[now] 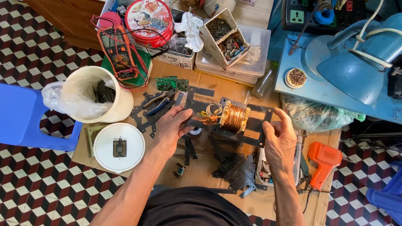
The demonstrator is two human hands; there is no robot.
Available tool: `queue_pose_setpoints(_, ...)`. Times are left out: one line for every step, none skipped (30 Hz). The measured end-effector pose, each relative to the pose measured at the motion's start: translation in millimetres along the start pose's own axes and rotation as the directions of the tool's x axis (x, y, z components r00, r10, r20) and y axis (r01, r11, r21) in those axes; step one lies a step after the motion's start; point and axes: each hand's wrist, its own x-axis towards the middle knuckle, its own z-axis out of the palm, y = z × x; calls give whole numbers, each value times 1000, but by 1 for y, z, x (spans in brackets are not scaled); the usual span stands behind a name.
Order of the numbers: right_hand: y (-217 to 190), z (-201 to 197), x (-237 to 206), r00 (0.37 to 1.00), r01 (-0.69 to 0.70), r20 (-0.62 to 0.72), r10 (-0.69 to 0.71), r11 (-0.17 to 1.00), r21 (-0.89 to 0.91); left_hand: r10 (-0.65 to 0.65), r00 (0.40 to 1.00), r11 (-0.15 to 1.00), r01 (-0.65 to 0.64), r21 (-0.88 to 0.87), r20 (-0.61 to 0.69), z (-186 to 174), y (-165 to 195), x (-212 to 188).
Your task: The person works at a cluttered workbench fitting dark metal mounting brackets and laminated plates around a copper-wound transformer coil, picking up brackets one at a time, aligning them against the coil assembly, and pressing them into place by hand. They occasionally reposition the coil unit and sort through loose plates on the bench.
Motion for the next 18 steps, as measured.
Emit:
queue_pose_setpoints(3, -2, 3, 999, -49, 16, 48, 996, 75, -7, 1000, 1000, 7, 10, -3, 2, 0, 0)
queue_pose_setpoints(8, -5, 5, 995, -100, 35, 96, 984, 149, -8, 1000, 1000, 9, 24, -11, 4, -1, 1)
queue_pose_setpoints(13, -6, 7, 993, -120, 35, 116, 978, 169, -10, 1000, 999, 11, 38, -19, 7, -2, 2)
queue_pose_setpoints(18, -7, 7, 990, -141, 36, 136, 972, 188, -11, 1000, 999, 12, 51, -28, 9, -3, 3)
queue_pose_setpoints(23, -6, 8, 987, -161, 37, 157, 964, 209, -8, 1000, 999, 9, 34, -12, 12, -5, 4)
queue_pose_setpoints(29, -5, 8, 987, -159, 49, 152, 962, 221, -7, 1000, 1000, 7, 20, 5, 14, -7, 5)
queue_pose_setpoints(34, -3, 10, 988, -153, 57, 144, 960, 233, -4, 1000, 1000, 4, 6, 26, 16, -8, 7)
queue_pose_setpoints(37, -4, 10, 989, -147, 64, 136, 958, 246, -13, 1000, 1000, 12, 15, 27, 18, -10, 8)
queue_pose_setpoints(40, -4, 9, 988, -153, 63, 141, 951, 268, -20, 999, 1000, 19, 23, 29, 19, -11, 9)
queue_pose_setpoints(42, -3, 9, 987, -160, 66, 147, 943, 291, -26, 999, 999, 25, 32, 27, 20, -12, 9)
queue_pose_setpoints(43, -3, 8, 985, -169, 71, 154, 934, 314, -21, 999, 999, 20, 38, 37, 21, -13, 10)
queue_pose_setpoints(43, -4, 8, 988, -154, 73, 138, 935, 320, -16, 999, 999, 14, 44, 45, 21, -14, 10)
queue_pose_setpoints(44, -5, 7, 990, -140, 76, 122, 935, 326, -12, 999, 999, 9, 49, 53, 22, -14, 10)
queue_pose_setpoints(44, -5, 7, 991, -126, 78, 106, 935, 332, 3, 997, 999, -7, 49, 76, 22, -14, 10)
queue_pose_setpoints(44, -5, 8, 992, -121, 78, 101, 944, 308, 17, 995, 999, -22, 48, 101, 22, -14, 11)
queue_pose_setpoints(44, -4, 9, 992, -115, 75, 97, 952, 284, 30, 991, 998, -36, 47, 128, 23, -14, 11)
queue_pose_setpoints(44, -4, 10, 993, -108, 70, 93, 960, 258, 21, 992, 997, -30, 69, 125, 23, -13, 11)
queue_pose_setpoints(45, -4, 10, 990, -139, 69, 125, 955, 263, 13, 992, 996, -24, 90, 122, 23, -13, 12)
